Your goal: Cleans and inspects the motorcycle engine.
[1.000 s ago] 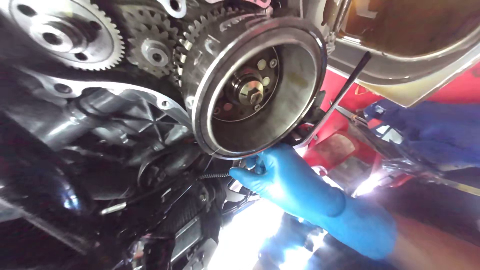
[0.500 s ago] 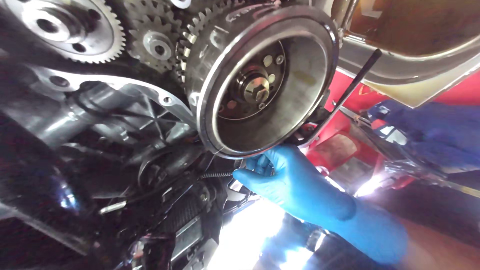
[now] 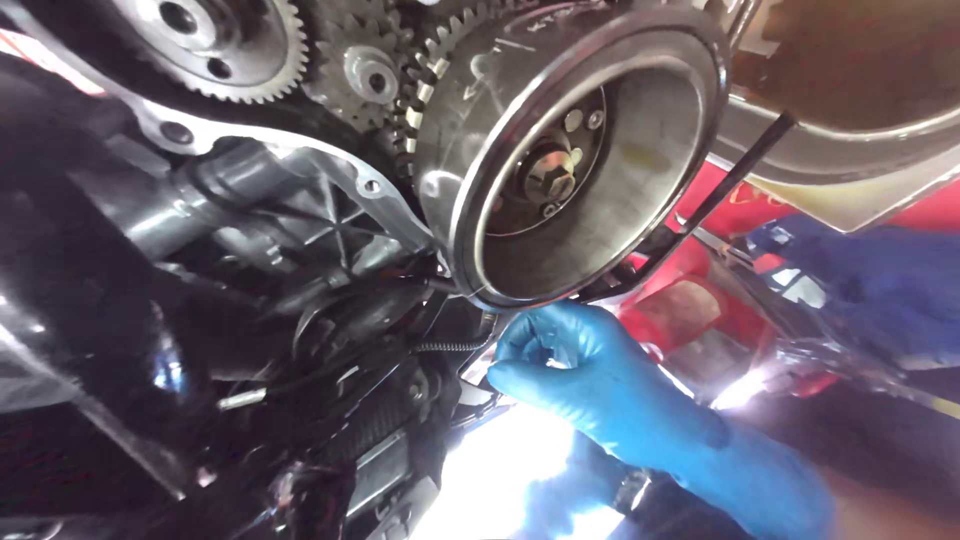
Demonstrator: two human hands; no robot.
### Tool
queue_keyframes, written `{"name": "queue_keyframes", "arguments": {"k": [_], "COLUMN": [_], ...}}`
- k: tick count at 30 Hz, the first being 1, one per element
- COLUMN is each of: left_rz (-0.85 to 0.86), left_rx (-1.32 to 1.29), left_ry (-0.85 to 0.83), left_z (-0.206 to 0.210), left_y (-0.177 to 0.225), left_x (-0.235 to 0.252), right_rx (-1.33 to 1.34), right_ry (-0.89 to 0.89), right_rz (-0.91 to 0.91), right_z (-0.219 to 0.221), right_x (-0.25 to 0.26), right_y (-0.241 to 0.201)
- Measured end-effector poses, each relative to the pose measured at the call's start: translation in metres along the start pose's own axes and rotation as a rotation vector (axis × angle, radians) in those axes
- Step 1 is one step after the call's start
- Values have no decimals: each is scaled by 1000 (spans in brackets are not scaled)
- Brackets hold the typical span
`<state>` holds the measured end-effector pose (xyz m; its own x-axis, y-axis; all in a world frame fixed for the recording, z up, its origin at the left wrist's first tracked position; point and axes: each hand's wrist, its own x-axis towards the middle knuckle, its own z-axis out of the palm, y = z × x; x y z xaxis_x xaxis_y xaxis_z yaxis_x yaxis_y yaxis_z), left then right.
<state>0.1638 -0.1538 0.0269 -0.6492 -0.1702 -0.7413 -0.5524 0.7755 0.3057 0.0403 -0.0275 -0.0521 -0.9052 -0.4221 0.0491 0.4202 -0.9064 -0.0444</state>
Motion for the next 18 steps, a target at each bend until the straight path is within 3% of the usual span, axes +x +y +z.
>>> {"name": "queue_keyframes", "arguments": {"k": [3, 7, 11, 15, 18], "left_rz": [-11, 50, 39, -97, -95], "left_rx": [37, -7, 28, 74, 116], "left_ry": [-19, -80, -89, -63, -84], "left_z": [1, 1, -1, -2, -5], "left_y": [-10, -69, -76, -10, 4], "left_x": [-1, -5, -5, 2, 4], "right_rx": [114, 236, 344, -5, -316], "right_ry": [-25, -36, -18, 58, 89], "right_rz": [29, 8, -63, -57, -154], "right_z": [-1, -5, -11, -9, -6], "right_x": [1, 0, -2, -2, 2], "right_y": [0, 4, 12, 9, 14]}}
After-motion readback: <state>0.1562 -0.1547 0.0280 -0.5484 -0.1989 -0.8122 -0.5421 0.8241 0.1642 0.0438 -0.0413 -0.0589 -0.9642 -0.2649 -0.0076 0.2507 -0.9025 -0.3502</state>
